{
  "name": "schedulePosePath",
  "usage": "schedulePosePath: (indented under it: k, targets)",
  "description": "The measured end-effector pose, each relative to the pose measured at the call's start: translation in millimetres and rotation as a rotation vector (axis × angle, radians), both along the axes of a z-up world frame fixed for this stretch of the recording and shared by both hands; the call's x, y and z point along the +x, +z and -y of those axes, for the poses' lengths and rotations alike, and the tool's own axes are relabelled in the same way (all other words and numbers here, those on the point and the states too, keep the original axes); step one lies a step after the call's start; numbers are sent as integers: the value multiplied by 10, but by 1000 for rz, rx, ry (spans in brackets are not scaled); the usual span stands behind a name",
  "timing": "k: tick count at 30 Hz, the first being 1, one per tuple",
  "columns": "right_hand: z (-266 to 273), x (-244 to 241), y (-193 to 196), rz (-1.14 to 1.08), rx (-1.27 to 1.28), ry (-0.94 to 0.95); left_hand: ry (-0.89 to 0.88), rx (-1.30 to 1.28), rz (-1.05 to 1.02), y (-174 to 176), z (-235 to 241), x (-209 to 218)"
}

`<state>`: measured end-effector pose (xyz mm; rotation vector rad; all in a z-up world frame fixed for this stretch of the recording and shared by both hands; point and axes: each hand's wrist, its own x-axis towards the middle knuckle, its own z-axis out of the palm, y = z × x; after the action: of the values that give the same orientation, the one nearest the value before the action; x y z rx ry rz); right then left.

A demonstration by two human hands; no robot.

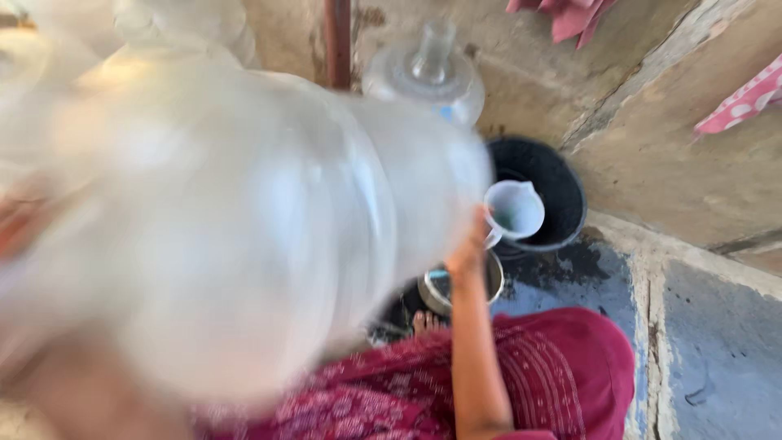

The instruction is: The person scrubs the exterior of a large plastic water jug with a sponge, then pours water from a small container into the jug and shakes it to rinse the interior.

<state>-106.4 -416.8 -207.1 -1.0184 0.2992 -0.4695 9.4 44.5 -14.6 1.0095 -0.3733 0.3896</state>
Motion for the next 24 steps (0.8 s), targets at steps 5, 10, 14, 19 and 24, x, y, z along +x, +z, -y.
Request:
schedulePosePath:
  k: [5, 10, 14, 19, 24]
  targets:
    - [33, -49, -59, 212, 135, -47, 33, 7, -28, -20, -39, -6]
    - [-624, 82, -520, -297, 385, 80, 54, 18, -40, 26, 167, -196]
    - [-547, -83, -227, -290, 313, 68, 75, 34, -8, 59, 107, -337]
    - [131, -154, 270, 296, -49, -118, 41, 41, 99, 60, -315, -472]
    - [-1, 70, -206, 113, 24, -173, 33, 54, 103, 70, -208, -411]
